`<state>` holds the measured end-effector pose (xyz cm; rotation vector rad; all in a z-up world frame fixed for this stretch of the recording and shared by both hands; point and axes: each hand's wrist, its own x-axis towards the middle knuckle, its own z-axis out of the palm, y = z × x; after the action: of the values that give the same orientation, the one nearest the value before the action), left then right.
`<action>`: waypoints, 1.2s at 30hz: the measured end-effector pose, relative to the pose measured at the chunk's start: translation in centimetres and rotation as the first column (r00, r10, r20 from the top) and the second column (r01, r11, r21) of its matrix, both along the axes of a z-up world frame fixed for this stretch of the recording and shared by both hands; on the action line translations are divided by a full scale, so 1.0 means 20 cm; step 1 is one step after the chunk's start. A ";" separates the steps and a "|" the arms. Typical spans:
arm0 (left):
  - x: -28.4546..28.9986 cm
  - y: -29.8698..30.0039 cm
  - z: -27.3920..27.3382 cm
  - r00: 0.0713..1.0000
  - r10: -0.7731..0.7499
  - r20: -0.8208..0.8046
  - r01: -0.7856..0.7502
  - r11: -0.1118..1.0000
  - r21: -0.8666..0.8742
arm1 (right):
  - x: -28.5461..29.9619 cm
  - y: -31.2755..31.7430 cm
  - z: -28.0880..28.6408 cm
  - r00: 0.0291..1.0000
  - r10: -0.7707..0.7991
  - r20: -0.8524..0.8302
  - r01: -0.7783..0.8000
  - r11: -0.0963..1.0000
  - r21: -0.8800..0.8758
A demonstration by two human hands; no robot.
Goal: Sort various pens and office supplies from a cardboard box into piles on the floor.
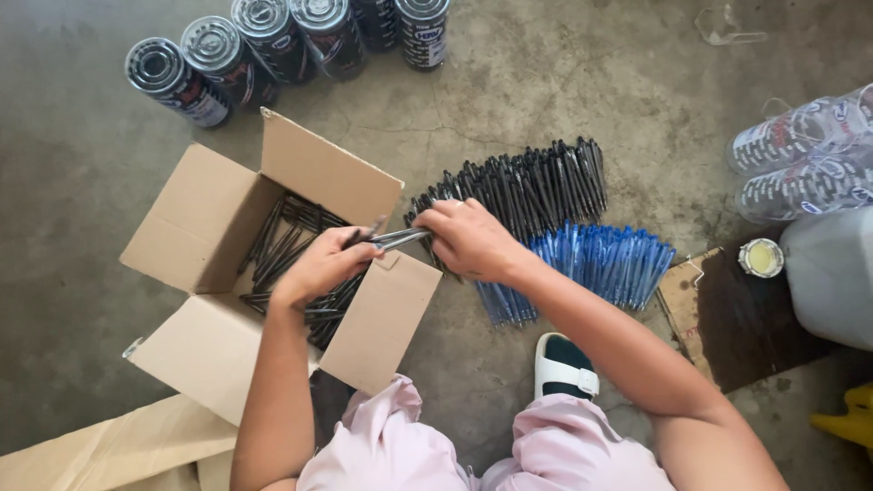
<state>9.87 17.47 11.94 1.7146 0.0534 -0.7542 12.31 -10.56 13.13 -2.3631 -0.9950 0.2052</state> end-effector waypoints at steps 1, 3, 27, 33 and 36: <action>0.00 -0.04 -0.03 1.000 0.000 0.000 0.000 1.000 -0.001 | -0.01 -0.02 0.05 1.000 0.000 0.000 0.000 1.000 -0.001; 0.00 -0.11 -0.08 0.965 -0.069 0.252 0.077 0.997 -0.021 | -0.02 -0.06 0.14 1.000 -0.005 -0.015 0.005 1.000 -0.003; 0.03 -0.54 -0.42 0.707 0.006 -0.707 -0.594 0.546 -0.590 | -0.06 -0.18 -0.07 0.855 0.026 0.518 -0.138 0.974 0.179; -0.01 -0.60 -0.57 0.770 -0.156 -0.619 -0.513 0.426 -0.745 | -0.06 -0.25 -0.15 0.762 0.028 0.647 -0.167 0.974 0.155; 0.01 -0.62 -0.41 0.799 0.008 -0.601 -0.463 0.645 -0.607 | -0.06 -0.28 -0.21 0.770 0.037 0.637 -0.186 0.968 0.168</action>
<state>10.06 5.07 3.82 0.6397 0.3399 -0.8836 11.21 -16.18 9.01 -2.1869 -1.3795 -0.6803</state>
